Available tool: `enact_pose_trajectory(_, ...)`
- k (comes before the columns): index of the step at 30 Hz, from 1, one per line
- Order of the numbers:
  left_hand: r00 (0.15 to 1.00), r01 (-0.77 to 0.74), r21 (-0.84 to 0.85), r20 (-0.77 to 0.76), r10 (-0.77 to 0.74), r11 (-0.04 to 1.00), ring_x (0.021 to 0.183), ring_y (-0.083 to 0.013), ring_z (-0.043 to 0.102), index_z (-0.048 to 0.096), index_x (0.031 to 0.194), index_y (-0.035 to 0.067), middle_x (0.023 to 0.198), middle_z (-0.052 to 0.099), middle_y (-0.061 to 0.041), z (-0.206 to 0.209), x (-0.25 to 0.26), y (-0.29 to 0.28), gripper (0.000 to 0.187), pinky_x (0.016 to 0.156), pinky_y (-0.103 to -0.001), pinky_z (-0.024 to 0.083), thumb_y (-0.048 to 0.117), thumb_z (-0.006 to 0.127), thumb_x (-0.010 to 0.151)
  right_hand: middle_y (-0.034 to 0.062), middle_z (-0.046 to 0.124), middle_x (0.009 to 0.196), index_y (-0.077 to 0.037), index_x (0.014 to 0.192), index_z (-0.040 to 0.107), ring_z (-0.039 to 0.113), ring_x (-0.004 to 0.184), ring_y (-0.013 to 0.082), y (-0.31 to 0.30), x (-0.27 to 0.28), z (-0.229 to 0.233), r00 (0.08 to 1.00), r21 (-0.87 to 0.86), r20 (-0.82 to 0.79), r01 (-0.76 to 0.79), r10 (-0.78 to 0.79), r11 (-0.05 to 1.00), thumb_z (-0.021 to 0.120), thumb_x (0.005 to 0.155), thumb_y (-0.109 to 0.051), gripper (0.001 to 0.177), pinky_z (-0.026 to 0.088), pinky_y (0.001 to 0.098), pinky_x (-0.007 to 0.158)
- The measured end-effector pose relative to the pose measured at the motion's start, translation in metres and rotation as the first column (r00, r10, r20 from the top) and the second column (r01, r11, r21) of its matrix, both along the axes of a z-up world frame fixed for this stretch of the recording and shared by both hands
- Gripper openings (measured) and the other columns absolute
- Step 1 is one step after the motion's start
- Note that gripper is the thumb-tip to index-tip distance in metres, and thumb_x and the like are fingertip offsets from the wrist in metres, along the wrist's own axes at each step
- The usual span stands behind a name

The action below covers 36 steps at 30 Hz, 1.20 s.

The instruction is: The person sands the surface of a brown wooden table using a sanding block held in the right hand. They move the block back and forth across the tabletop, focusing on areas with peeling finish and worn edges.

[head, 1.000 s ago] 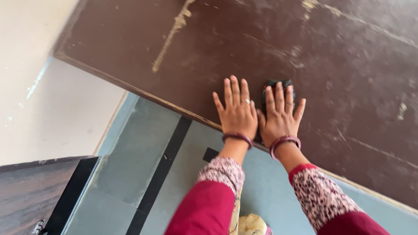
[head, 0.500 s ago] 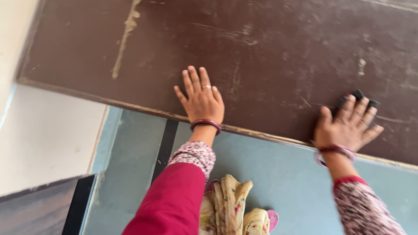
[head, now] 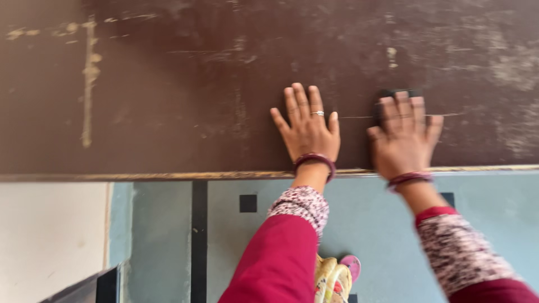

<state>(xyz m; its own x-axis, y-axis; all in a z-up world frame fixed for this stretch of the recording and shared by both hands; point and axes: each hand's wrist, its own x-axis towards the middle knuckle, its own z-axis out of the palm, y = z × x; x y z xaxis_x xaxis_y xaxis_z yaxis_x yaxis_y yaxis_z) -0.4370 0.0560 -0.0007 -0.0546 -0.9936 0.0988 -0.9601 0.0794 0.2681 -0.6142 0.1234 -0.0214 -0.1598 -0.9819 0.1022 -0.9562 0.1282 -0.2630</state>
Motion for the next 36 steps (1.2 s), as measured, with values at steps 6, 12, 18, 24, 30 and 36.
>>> enact_pose_trajectory(6,0.999,0.019,0.028,0.042,-0.020,0.999,0.155,-0.0299,0.013,0.034,0.157,0.014,0.167,0.021,-0.013,0.012,0.006,-0.007,0.077,0.122,-0.062,0.007,0.056,0.049,0.094,0.0124,0.015,0.173,-0.014,0.164,0.028,0.005,0.160,0.0312,0.010,-0.134,0.005,0.942,0.021,-0.059,0.332,-0.330,0.943,0.029,0.107,-0.060,0.073,-0.005,0.0667,0.121)
enact_pose_trajectory(12,0.997,0.025,0.003,0.071,-0.025,1.000,0.155,-0.0309,0.014,0.035,0.157,0.012,0.167,0.022,-0.015,0.014,-0.001,-0.001,0.076,0.122,-0.064,0.009,0.053,0.051,0.095,0.0195,0.014,0.172,-0.005,0.165,0.027,0.003,0.158,0.0394,0.007,-0.100,-0.001,0.942,-0.003,-0.015,0.334,-0.334,0.942,0.030,0.110,-0.061,0.079,-0.004,0.0658,0.120)
enact_pose_trajectory(18,0.970,0.234,-0.057,0.086,-0.229,0.971,0.155,-0.0297,0.017,0.042,0.153,0.012,0.166,0.030,-0.011,0.021,-0.019,0.010,0.070,0.121,-0.064,0.012,0.049,0.056,0.095,0.0133,0.023,0.171,-0.013,0.162,0.035,0.011,0.159,0.0346,0.019,-0.045,0.010,0.995,-0.050,0.090,0.058,-0.054,0.997,0.039,0.103,-0.056,0.073,0.000,0.0626,0.123)
enact_pose_trajectory(24,0.867,0.486,-0.166,-0.030,-0.498,0.858,0.159,-0.0215,0.023,0.047,0.155,0.022,0.165,0.039,-0.003,0.022,-0.166,0.028,0.062,0.128,-0.057,0.017,0.044,0.057,0.099,0.0122,0.026,0.173,-0.014,0.163,0.037,0.015,0.161,0.0337,0.025,-0.108,0.005,0.996,-0.060,0.030,0.085,-0.083,0.995,0.038,0.107,-0.041,0.063,-0.002,0.0661,0.123)
enact_pose_trajectory(30,0.908,0.418,0.029,-0.006,-0.418,0.908,0.155,-0.0244,0.018,0.038,0.155,0.017,0.166,0.027,-0.008,-0.004,-0.212,0.030,0.084,0.125,-0.060,0.010,0.067,0.051,0.089,0.0168,0.031,0.171,-0.010,0.162,0.042,0.018,0.159,0.0383,0.048,-0.210,0.001,0.986,-0.113,0.042,0.164,-0.160,0.980,0.042,0.108,-0.053,0.069,-0.002,0.0663,0.122)
enact_pose_trajectory(36,0.899,0.433,0.058,0.044,-0.436,0.899,0.156,-0.0251,0.015,0.037,0.156,0.016,0.167,0.025,-0.008,0.017,-0.207,0.027,0.085,0.124,-0.060,0.009,0.065,0.053,0.089,0.0240,0.037,0.167,-0.005,0.158,0.049,0.024,0.156,0.0443,0.076,-0.274,0.008,0.948,-0.186,0.065,0.319,-0.312,0.929,0.040,0.114,-0.057,0.068,0.000,0.0672,0.119)
